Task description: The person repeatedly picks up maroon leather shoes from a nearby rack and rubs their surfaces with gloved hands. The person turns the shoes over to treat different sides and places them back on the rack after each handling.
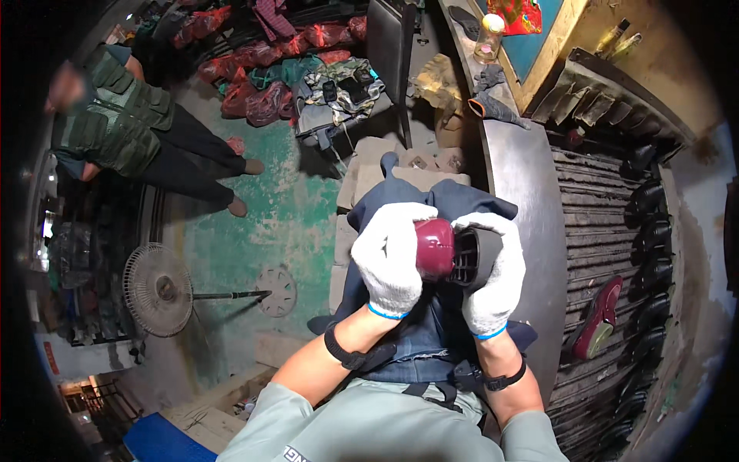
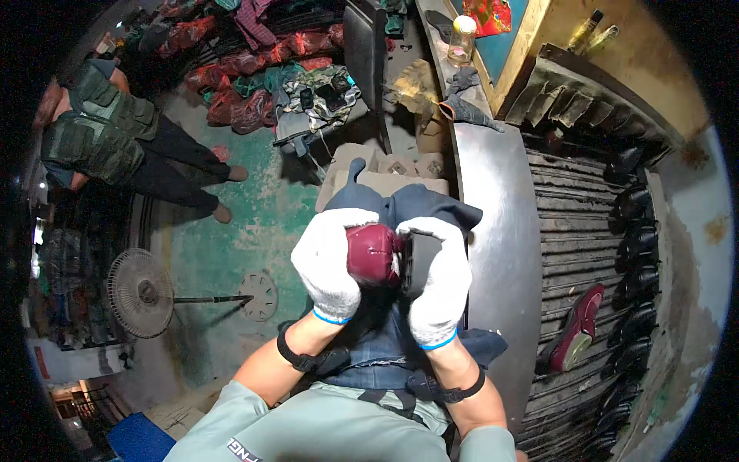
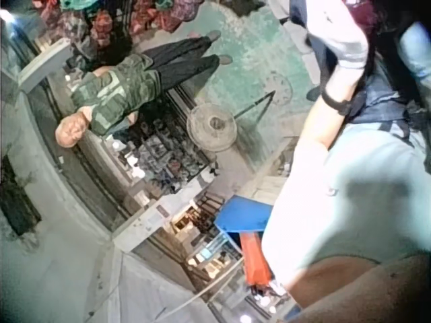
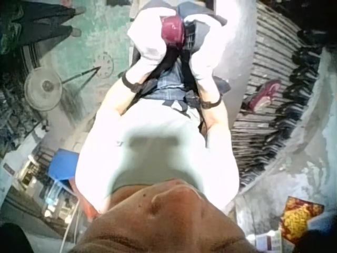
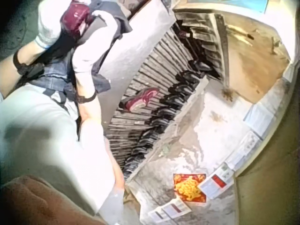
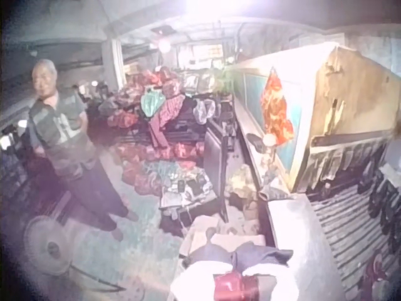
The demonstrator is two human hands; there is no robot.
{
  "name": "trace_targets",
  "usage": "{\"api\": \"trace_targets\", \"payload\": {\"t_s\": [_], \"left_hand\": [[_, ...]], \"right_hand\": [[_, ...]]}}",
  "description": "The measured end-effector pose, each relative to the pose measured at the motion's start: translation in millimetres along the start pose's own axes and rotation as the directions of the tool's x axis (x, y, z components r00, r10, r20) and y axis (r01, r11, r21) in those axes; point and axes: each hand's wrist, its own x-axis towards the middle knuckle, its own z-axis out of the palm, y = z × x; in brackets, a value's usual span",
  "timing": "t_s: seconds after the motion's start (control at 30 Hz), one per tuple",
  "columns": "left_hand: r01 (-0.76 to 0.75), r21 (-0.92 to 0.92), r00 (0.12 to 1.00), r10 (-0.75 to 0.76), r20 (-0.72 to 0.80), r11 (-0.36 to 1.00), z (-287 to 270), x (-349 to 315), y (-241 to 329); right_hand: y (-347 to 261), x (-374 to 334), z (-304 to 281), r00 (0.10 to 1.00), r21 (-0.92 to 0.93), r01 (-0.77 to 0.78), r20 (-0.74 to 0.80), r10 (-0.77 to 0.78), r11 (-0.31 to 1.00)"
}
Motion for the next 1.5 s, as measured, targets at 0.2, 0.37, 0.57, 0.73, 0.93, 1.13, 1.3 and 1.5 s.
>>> {"api": "trace_targets", "payload": {"t_s": [0.2,0.37,0.57,0.73,0.93,1.13,1.3,1.5], "left_hand": [[-0.014,-0.048,1.0,0.015,0.026,0.999,17.2,-9.6,1.0],[-0.021,-0.055,0.999,0.023,0.049,0.998,23.0,-12.6,0.5],[-0.005,-0.018,0.996,0.006,0.086,1.0,22.3,-13.5,5.3],[-0.042,-0.025,0.993,0.044,0.112,0.999,18.8,-19.7,6.2],[-0.078,-0.015,0.989,0.079,0.127,0.997,9.4,-38.1,5.7],[0.156,-0.069,0.944,-0.129,0.303,0.985,-23.0,-66.7,17.5],[0.599,-0.009,0.798,-0.596,0.087,0.801,-17.9,-88.2,35.6],[0.41,0.186,0.868,-0.445,0.22,0.893,-25.1,-96.9,23.8]], "right_hand": [[-2.4,3.1,-2.3,0.998,-0.167,0.058,-0.021,-0.063,0.984],[-1.8,1.6,-3.1,0.996,-0.126,0.045,-0.07,-0.054,0.991],[-5.5,2.0,-4.7,0.996,-0.183,0.049,-0.061,-0.061,0.982],[-6.9,-1.1,-8.6,0.995,-0.19,0.094,-0.024,-0.1,0.977],[-7.2,-17.8,-12.8,0.999,-0.096,0.033,0.012,-0.031,0.995],[-39.4,-49.8,-20.3,0.95,0.011,-0.3,0.1,0.297,0.954],[-53.6,-58.0,-28.7,0.894,-0.209,-0.343,0.226,0.387,0.916],[-33.9,-66.1,-19.3,0.989,-0.242,-0.121,0.051,0.137,0.963]]}}
